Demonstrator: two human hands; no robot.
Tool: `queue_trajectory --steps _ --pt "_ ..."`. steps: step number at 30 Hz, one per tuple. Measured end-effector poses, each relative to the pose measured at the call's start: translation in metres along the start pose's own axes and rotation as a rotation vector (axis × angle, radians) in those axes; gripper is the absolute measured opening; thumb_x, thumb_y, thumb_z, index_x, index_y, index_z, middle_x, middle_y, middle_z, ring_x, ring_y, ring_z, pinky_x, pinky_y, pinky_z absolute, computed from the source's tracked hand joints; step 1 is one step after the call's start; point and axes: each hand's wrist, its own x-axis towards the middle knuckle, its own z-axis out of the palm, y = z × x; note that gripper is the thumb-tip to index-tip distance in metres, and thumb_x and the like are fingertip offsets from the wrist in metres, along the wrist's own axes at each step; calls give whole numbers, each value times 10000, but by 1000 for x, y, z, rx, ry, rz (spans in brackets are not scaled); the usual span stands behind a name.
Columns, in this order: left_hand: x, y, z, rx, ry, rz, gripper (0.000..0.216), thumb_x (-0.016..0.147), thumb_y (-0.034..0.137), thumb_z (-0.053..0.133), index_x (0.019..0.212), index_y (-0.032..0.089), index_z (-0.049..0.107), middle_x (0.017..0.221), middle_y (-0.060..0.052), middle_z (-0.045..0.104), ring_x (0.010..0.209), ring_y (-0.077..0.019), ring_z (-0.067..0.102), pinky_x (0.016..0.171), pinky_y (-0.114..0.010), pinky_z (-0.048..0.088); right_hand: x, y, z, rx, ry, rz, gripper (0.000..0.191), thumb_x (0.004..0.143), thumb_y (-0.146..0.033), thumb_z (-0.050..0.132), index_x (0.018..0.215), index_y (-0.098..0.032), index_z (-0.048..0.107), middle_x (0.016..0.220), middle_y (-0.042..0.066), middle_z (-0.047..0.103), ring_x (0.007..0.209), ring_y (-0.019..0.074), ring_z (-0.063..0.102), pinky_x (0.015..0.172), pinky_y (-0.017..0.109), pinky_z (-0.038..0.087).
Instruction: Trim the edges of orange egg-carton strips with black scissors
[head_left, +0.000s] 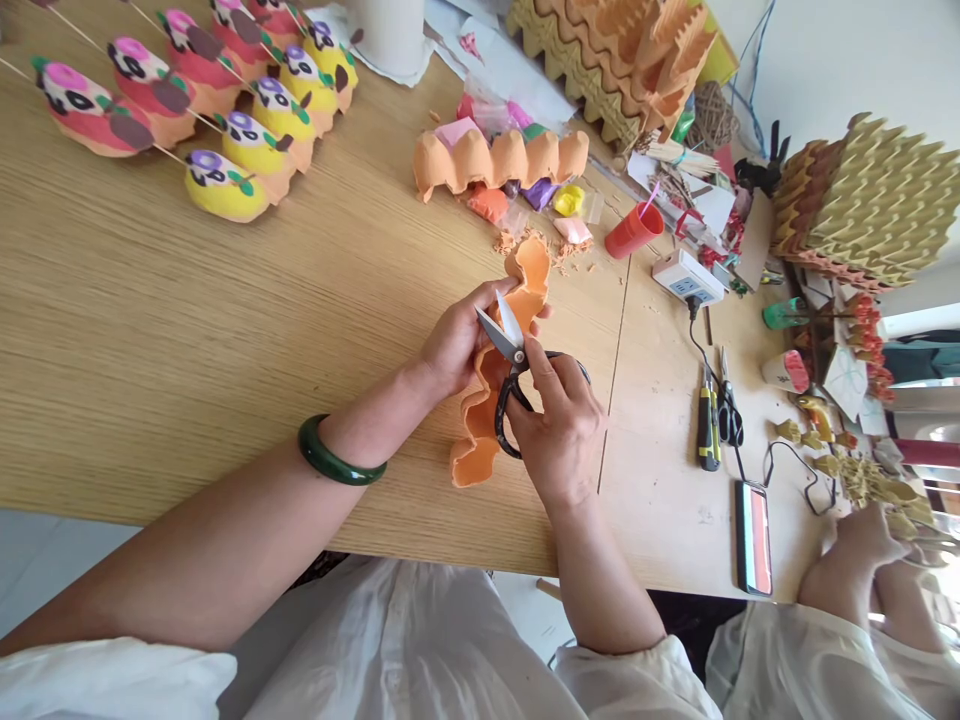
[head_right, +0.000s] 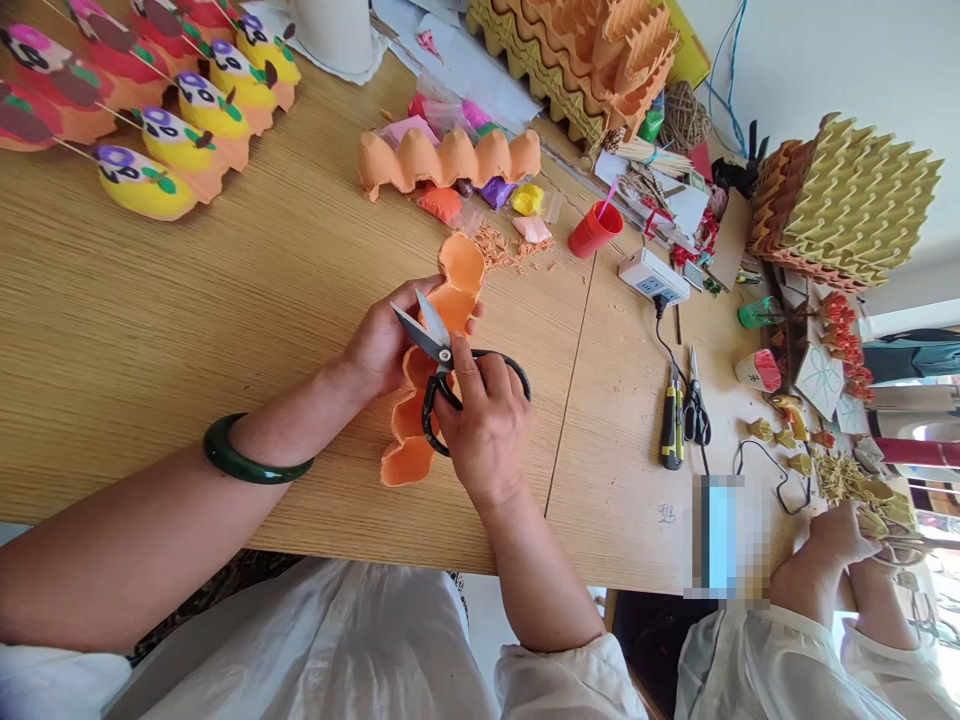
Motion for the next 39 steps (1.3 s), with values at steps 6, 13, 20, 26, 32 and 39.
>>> queue_trajectory --steps 6,13,20,26,32,39 --pt "1 -3 -3 -18 -36 17 246 942 357 560 958 152 695 809 -38 761 663 -145 710 590 -228 554 -1 -1 -1 -14 0 29 374 983 -246 606 1338 -249 722 848 25 650 693 124 570 587 260 421" --pt "0 -2 -2 -36 -45 34 234 955 284 501 957 145 689 734 -25 734 594 -123 682 547 -207 537 -2 0 0 32 -16 57 363 982 -257 599 1312 -210 744 792 5 621 605 91 503 550 233 395" --pt "1 -3 -5 -30 -9 57 218 929 357 604 863 163 679 711 -12 725 602 -131 694 551 -212 533 1 8 6 190 39 113 322 996 -295 603 1266 -191 745 736 -25 535 600 93 474 567 234 409" --pt "5 -5 -9 2 31 110 257 936 420 595 950 183 694 771 -13 741 757 -159 738 647 -242 562 11 35 11 429 92 444 393 925 -462 687 1202 -185 729 789 -18 557 669 112 511 634 261 467" --pt "-1 2 -6 -19 -72 49 326 941 515 607 984 201 684 883 -62 760 942 -227 746 807 -346 608 16 53 20 492 -68 590 419 872 -498 699 1144 -179 708 757 -27 596 646 112 518 618 273 424" --pt "1 5 -11 -22 -50 103 447 883 662 629 1100 279 703 905 -63 778 1209 -350 643 909 -444 536 16 58 24 20 -156 591 424 809 -280 675 1218 -170 652 873 41 703 768 183 601 715 319 409"
